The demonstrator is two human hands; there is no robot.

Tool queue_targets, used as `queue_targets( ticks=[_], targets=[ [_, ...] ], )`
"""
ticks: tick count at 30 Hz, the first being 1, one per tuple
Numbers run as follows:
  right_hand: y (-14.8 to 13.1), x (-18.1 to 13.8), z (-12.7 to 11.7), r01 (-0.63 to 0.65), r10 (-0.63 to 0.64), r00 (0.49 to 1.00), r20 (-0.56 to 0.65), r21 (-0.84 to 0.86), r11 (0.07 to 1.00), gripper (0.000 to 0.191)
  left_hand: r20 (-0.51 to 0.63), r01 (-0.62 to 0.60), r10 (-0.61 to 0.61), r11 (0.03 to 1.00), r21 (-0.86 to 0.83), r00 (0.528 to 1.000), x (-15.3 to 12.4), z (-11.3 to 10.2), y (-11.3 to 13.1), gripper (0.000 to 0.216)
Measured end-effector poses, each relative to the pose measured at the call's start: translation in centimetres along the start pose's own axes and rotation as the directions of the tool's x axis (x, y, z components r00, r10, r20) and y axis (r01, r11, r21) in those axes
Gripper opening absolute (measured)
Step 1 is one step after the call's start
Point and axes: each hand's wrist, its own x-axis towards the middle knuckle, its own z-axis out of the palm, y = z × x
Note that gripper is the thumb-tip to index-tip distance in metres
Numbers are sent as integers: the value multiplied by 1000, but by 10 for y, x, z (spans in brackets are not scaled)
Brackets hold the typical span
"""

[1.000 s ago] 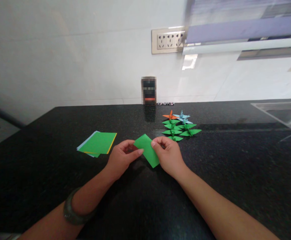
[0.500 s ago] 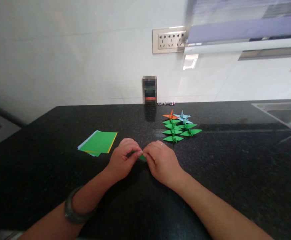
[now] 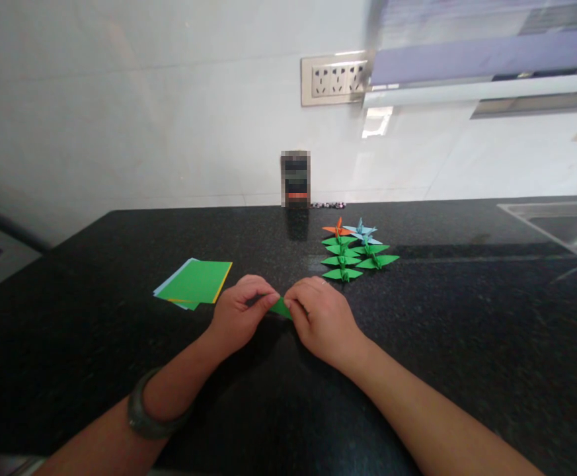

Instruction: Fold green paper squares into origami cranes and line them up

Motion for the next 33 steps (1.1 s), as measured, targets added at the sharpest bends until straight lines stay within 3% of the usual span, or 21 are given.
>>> queue_targets(
  ticks=[4, 7, 9, 11, 14, 16, 18, 20, 23, 26, 28, 30, 33],
  targets=[
    [4, 0, -1, -15, 14, 1000, -15, -24, 1000, 13, -140, 88, -85, 996, 18, 987, 0, -2, -1, 17],
    [17, 1, -4, -51, 47, 997, -68, -69, 996, 12, -289, 263, -252, 965, -2, 924, 4, -7, -8, 18],
    [27, 2, -6, -77, 68, 992, -105, -91, 993, 12, -368, 320, -307, 947, -29, 878, 7, -10, -13, 21],
    [32, 2, -8, -145, 132, 979, -156, -78, 986, 11, -376, 335, -333, 940, -63, 865, 9, -11, -16, 22],
    [29, 3, -8, -197, 197, 965, -174, 16, 980, 13, -202, 302, -314, 949, -88, 928, 8, -8, -12, 19],
    [22, 3, -8, -153, 160, 983, -93, 80, 985, 18, -54, 282, -290, 952, -116, 956, 7, -6, -7, 20],
    [15, 3, -7, -99, 96, 995, 31, 140, 985, 12, 3, 282, -285, 945, -168, 958, 6, -4, -3, 20],
    [11, 3, -6, -128, 117, 991, 65, 209, 969, 17, -21, 323, -338, 914, -247, 941, 5, -3, -2, 23],
    [8, 4, -4, -326, 329, 943, 53, 358, 875, 22, -35, 392, -463, 787, -477, 886, 6, -1, -3, 37],
    [6, 5, -2, -499, 496, 852, 170, 556, 665, 25, 190, 435, -452, 532, -727, 871, 4, 4, -3, 50],
    [4, 5, 1, -539, 520, 821, 238, 625, 565, 25, 348, 509, -405, 410, -757, 845, 2, 7, -1, 44],
    [4, 4, 2, -542, 505, 823, 259, 624, 563, 26, 404, 561, -425, 360, -746, 810, 0, 9, 0, 35],
    [7, 2, 3, -428, 420, 897, 136, 499, 753, 22, 401, 583, -495, 295, -757, 771, 0, 7, 1, 27]
  ],
)
